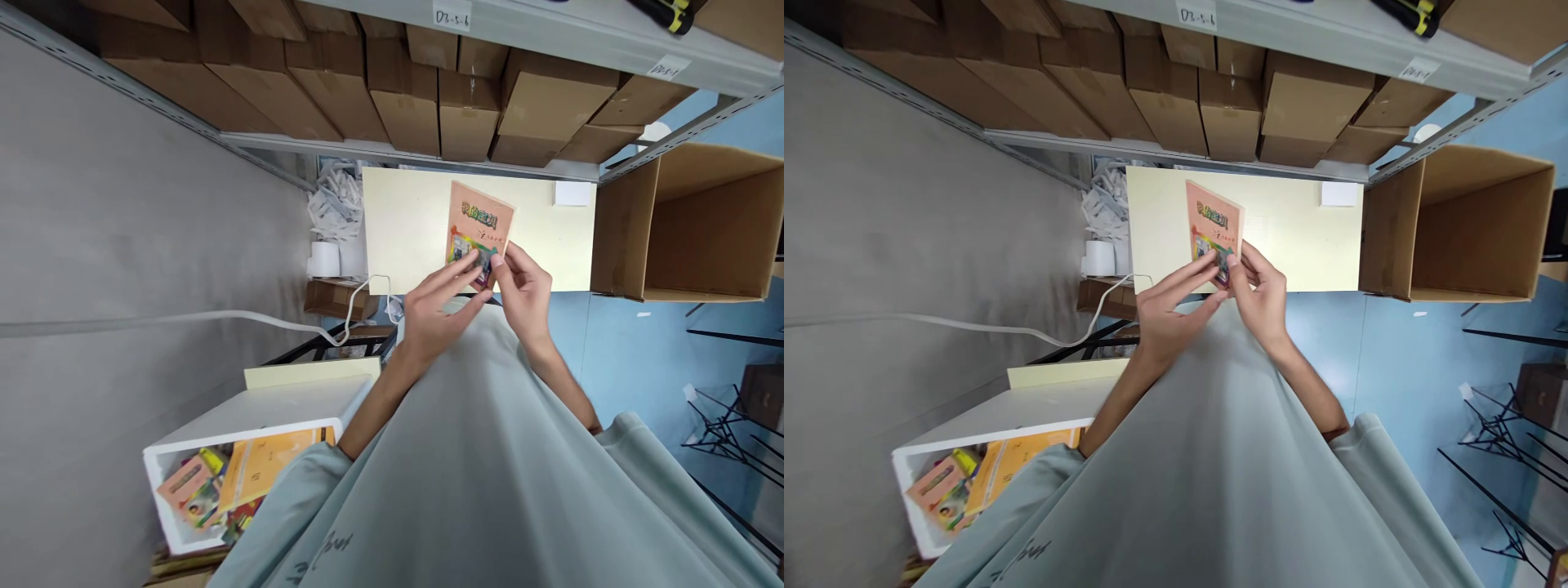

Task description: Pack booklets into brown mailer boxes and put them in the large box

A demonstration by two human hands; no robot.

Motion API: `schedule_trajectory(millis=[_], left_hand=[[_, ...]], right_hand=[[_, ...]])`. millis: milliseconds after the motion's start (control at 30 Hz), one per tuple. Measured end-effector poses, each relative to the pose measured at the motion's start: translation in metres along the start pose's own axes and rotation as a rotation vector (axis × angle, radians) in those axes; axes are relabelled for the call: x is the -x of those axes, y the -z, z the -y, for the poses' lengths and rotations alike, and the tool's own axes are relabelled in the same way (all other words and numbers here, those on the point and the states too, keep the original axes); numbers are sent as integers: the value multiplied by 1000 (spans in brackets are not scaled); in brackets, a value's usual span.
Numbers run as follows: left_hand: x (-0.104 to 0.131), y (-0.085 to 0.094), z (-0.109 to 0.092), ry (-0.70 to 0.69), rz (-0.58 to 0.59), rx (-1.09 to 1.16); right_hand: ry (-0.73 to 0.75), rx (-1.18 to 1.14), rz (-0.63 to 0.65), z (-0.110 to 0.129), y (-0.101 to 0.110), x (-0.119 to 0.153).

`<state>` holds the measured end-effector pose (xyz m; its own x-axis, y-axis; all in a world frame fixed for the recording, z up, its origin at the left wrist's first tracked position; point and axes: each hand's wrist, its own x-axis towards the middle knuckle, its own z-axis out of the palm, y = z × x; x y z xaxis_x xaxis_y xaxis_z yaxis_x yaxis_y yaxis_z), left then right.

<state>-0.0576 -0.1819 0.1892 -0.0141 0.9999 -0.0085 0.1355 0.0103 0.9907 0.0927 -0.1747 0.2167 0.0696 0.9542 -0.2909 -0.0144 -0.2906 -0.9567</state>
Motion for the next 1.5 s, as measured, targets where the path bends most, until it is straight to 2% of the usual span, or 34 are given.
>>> schedule_trajectory(millis=[133,167,267,333,400,600,933,1200,1500], left_hand=[[-13,24,7,25,-133,-21],[-16,30,9,61,-120,9],[-22,41,16,222,35,154],[-24,41,18,305,91,225],[-24,38,16,334,79,260],[-28,31,5,353,64,289],[-37,29,4,348,61,318],[-41,29,9,278,65,233],[-46,32,19,-119,65,-83]], right_hand=[[18,35,-27,0,18,-7],[17,35,-16,0,21,-8],[-9,21,42,-2,26,-9],[-23,16,69,-2,28,-9],[-31,11,79,0,29,-10],[-30,-7,79,3,32,-12],[-1,1,99,-3,39,-21],[76,1,103,-4,41,-26],[209,131,117,-5,47,-34]])
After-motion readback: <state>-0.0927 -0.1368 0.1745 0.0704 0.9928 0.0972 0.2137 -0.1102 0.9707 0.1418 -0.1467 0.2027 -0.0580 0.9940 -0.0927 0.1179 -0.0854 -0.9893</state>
